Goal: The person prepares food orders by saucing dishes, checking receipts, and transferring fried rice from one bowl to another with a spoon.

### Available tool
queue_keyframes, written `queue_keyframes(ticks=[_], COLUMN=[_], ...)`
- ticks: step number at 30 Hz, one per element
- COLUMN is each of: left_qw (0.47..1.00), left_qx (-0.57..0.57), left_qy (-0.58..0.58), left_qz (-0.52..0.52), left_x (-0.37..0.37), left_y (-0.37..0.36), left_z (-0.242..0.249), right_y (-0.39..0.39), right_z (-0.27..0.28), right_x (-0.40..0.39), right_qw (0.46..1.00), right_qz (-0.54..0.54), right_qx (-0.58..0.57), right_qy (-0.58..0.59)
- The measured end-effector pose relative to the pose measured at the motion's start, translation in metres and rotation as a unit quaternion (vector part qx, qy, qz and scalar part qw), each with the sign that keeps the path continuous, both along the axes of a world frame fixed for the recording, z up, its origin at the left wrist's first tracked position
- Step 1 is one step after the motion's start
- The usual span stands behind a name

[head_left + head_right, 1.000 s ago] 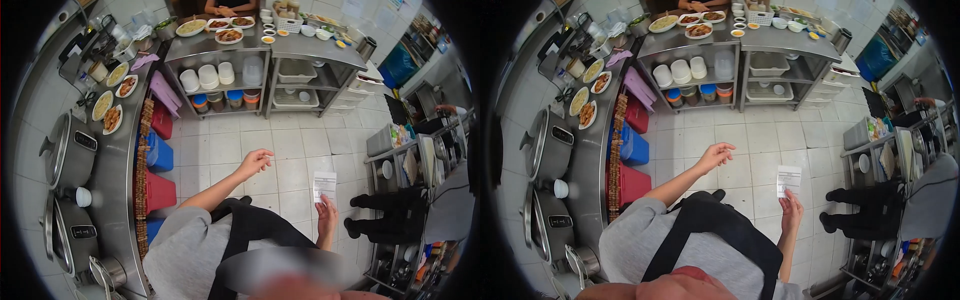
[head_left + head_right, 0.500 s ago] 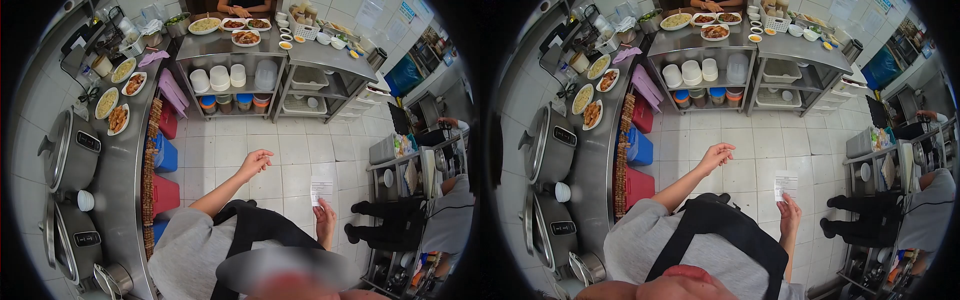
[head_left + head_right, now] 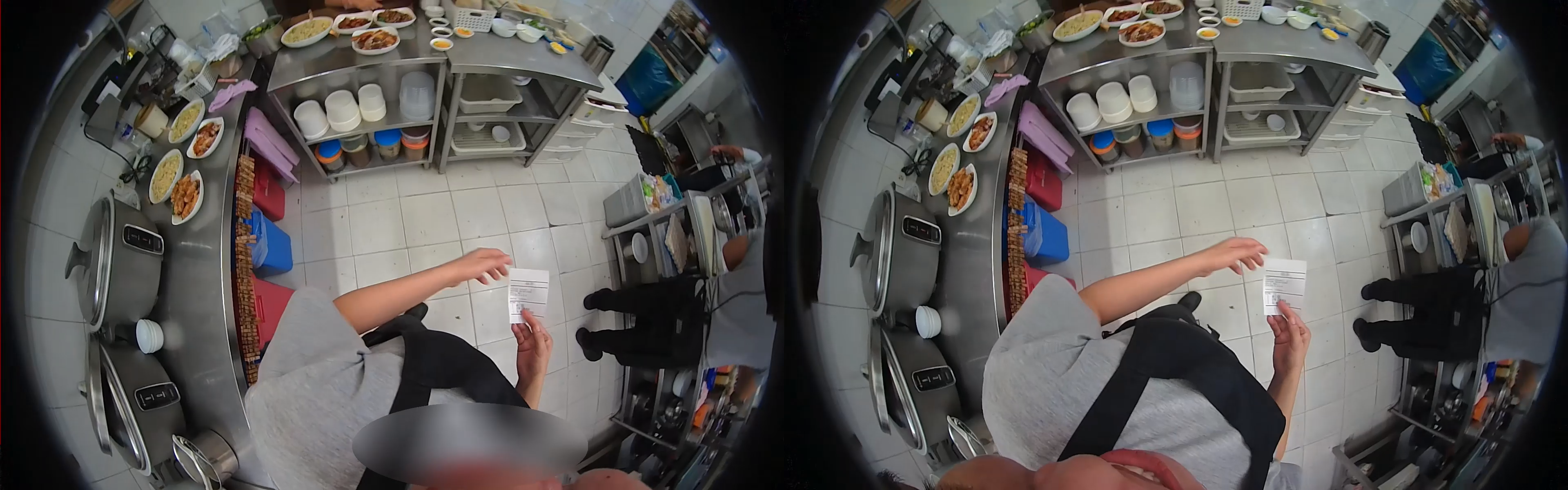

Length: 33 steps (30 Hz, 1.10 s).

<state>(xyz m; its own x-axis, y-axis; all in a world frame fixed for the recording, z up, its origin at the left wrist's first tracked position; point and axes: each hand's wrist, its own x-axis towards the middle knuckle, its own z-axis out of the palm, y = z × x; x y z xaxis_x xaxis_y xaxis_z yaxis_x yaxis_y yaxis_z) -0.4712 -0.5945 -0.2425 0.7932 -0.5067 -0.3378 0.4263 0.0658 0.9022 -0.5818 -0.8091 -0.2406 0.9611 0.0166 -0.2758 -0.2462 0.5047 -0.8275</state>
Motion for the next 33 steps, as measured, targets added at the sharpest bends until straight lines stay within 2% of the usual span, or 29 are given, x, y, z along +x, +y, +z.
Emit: queue_keyframes(ticks=[1,2,4,6,8,9,11,12,13,14,15,18,22,25,26,29,33], left_qw=[0.998,0.998,0.983,0.957,0.922,0.917,0.830,0.837,0.845,0.869,0.886,0.840,0.792,0.753,0.742,0.704,0.661], left_qx=[0.005,0.002,0.021,-0.001,-0.071,-0.072,-0.069,-0.099,-0.133,-0.113,-0.054,-0.082,-0.122,-0.142,-0.181,-0.179,-0.177], left_qy=[-0.003,-0.010,-0.092,-0.168,-0.251,-0.247,-0.453,-0.454,-0.444,-0.362,-0.245,-0.248,-0.199,-0.206,-0.194,-0.186,-0.171], left_qz=[-0.055,-0.060,-0.156,-0.236,-0.286,-0.304,-0.319,-0.288,-0.267,-0.319,-0.390,-0.476,-0.564,-0.609,-0.616,-0.662,-0.708], left_x=[0.002,0.002,-0.002,-0.018,-0.054,-0.071,-0.110,-0.132,-0.148,-0.164,-0.183,-0.244,-0.316,-0.370,-0.299,-0.388,-0.456], left_y=[-0.018,-0.039,-0.082,-0.143,-0.211,-0.242,-0.306,-0.334,-0.360,-0.384,-0.404,-0.465,-0.555,-0.619,-0.575,-0.679,-0.772], left_z=[0.017,0.029,0.043,0.039,0.034,0.032,0.033,0.026,0.023,0.026,0.052,0.089,0.093,0.091,0.118,0.100,0.097], right_y=[-0.004,-0.014,-0.041,-0.082,-0.123,-0.142,-0.173,-0.185,-0.202,-0.209,-0.222,-0.260,-0.302,-0.342,-0.287,-0.370,-0.431], right_z=[0.004,0.010,0.019,0.023,0.027,0.025,0.028,0.034,0.035,0.056,0.064,0.086,0.090,0.082,0.119,0.092,0.086], right_x=[-0.005,-0.012,-0.034,-0.079,-0.136,-0.167,-0.217,-0.242,-0.266,-0.283,-0.302,-0.362,-0.432,-0.486,-0.415,-0.503,-0.559], right_qw=[1.000,1.000,0.999,0.993,0.987,0.982,0.970,0.956,0.955,0.947,0.933,0.899,0.862,0.827,0.814,0.789,0.751], right_qz=[-0.007,0.005,0.012,-0.061,-0.109,-0.140,-0.205,-0.259,-0.265,-0.297,-0.334,-0.384,-0.464,-0.519,-0.532,-0.575,-0.633], right_qx=[0.002,-0.008,-0.018,-0.049,-0.056,-0.064,-0.078,-0.091,-0.102,-0.113,-0.122,-0.183,-0.186,-0.195,-0.220,-0.198,-0.173], right_qy=[-0.009,-0.027,-0.047,-0.090,-0.101,-0.110,-0.108,-0.102,-0.090,-0.055,-0.054,-0.105,-0.087,-0.089,-0.074,-0.083,-0.073])
